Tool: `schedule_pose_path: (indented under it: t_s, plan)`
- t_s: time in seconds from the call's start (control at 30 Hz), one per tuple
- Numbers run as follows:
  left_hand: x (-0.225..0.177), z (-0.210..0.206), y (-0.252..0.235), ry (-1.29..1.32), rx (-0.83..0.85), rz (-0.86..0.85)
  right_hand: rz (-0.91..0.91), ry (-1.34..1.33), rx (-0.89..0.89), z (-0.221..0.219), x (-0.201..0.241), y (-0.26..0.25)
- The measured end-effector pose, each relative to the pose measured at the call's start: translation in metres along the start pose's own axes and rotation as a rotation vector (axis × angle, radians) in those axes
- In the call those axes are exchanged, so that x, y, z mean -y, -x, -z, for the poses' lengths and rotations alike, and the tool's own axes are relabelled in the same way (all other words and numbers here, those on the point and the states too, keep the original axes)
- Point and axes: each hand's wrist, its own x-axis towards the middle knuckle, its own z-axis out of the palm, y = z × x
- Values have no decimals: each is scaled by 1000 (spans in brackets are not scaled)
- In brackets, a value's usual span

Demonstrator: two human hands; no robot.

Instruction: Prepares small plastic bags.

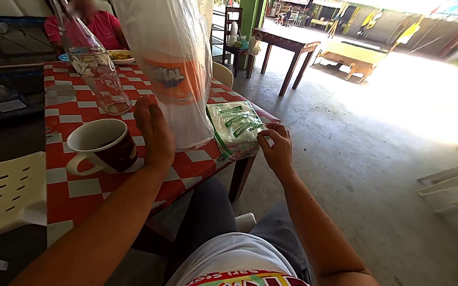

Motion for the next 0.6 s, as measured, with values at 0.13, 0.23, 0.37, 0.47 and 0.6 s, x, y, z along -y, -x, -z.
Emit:
schedule_pose_path:
  t_s: [0.13,0.23,0.37,0.47,0.6]
  plan:
    - [-9,2,13,-173,6,-554,-77,71,183,-11,-7,-7]
    - [-12,-7,30,-199,134,-822,-167,138,275,-21,1,-15]
    - [-16,-37,53,-302,527,-984,-167,46,224,-34,1,-16]
    - [-18,-68,67,-467,729,-851,-132,-100,143,-31,-4,-16]
    - [-17,-110,59,-572,875,-596,-138,-192,171,-16,-2,-14]
